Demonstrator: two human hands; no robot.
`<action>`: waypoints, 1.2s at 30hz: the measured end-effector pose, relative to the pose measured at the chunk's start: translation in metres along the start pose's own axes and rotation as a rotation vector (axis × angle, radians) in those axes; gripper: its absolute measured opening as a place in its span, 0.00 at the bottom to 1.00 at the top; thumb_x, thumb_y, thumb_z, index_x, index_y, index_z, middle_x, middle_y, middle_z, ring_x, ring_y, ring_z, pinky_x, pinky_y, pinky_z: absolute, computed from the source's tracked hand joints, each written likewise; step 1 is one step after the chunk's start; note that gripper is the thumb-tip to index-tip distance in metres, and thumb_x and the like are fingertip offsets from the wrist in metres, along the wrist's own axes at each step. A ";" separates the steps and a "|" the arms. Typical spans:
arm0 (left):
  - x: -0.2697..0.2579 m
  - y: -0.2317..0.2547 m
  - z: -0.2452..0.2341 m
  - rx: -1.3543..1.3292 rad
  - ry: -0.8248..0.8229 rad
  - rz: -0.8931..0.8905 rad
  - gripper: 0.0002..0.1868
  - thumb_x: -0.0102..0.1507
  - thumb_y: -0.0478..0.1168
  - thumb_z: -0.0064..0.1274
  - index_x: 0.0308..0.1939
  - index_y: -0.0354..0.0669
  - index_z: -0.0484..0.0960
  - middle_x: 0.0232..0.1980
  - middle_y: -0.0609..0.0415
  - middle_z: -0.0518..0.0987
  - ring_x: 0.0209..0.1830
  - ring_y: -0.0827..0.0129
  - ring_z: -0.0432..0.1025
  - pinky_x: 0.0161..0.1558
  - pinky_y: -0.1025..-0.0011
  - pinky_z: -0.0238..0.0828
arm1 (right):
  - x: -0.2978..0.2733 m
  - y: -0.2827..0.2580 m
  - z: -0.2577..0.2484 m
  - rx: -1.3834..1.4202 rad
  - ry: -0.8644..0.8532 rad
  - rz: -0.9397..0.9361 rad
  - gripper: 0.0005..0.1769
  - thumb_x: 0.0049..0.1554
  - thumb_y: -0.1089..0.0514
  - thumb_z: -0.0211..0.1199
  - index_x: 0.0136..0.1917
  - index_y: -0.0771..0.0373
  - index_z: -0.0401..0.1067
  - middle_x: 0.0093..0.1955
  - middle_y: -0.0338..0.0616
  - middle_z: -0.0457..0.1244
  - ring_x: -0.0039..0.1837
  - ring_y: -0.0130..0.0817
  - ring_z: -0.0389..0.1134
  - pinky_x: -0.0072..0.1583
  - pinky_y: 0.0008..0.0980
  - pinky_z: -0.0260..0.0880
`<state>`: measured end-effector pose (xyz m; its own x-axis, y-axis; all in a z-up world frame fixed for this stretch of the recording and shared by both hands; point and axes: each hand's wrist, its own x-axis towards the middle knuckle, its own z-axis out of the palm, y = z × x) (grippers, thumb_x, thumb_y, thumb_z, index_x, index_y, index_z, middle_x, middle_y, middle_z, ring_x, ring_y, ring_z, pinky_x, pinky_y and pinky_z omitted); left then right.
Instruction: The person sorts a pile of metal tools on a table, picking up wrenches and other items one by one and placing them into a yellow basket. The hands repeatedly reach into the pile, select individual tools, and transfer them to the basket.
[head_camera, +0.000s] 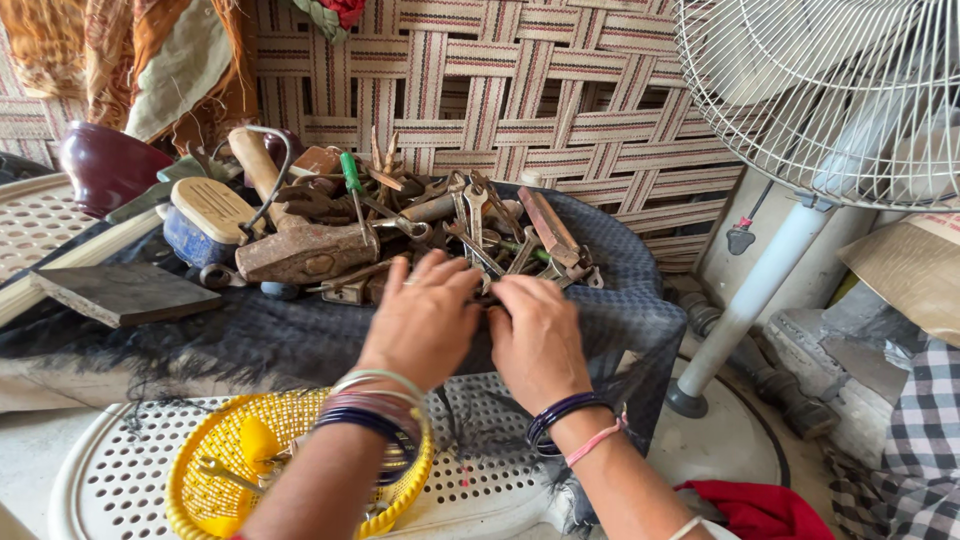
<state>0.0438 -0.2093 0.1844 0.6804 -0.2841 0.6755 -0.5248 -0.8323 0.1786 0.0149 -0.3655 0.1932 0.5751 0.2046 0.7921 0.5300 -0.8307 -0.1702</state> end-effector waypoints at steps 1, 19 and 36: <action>0.003 0.008 0.005 -0.028 -0.013 -0.006 0.23 0.64 0.45 0.50 0.63 0.47 0.75 0.69 0.51 0.73 0.75 0.54 0.58 0.73 0.43 0.43 | -0.001 0.000 -0.004 -0.055 0.038 0.005 0.14 0.53 0.61 0.64 0.53 0.65 0.77 0.56 0.49 0.70 0.61 0.49 0.68 0.62 0.45 0.67; 0.020 0.034 -0.018 -0.052 -0.336 -0.336 0.22 0.64 0.49 0.47 0.63 0.69 0.75 0.63 0.62 0.76 0.68 0.60 0.65 0.66 0.44 0.57 | 0.031 0.021 -0.027 -0.301 -0.380 0.396 0.25 0.45 0.33 0.72 0.51 0.44 0.79 0.59 0.44 0.65 0.63 0.47 0.67 0.58 0.49 0.69; 0.024 0.032 -0.016 -0.043 -0.359 -0.337 0.24 0.65 0.48 0.47 0.66 0.74 0.74 0.65 0.61 0.74 0.70 0.58 0.62 0.67 0.46 0.56 | 0.027 0.031 -0.021 -0.196 -0.241 0.274 0.18 0.44 0.43 0.76 0.41 0.55 0.79 0.48 0.52 0.67 0.53 0.51 0.70 0.54 0.46 0.70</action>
<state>0.0350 -0.2352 0.2179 0.9451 -0.1550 0.2875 -0.2610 -0.8877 0.3792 0.0337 -0.3967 0.2211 0.8204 0.0585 0.5688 0.2220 -0.9493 -0.2225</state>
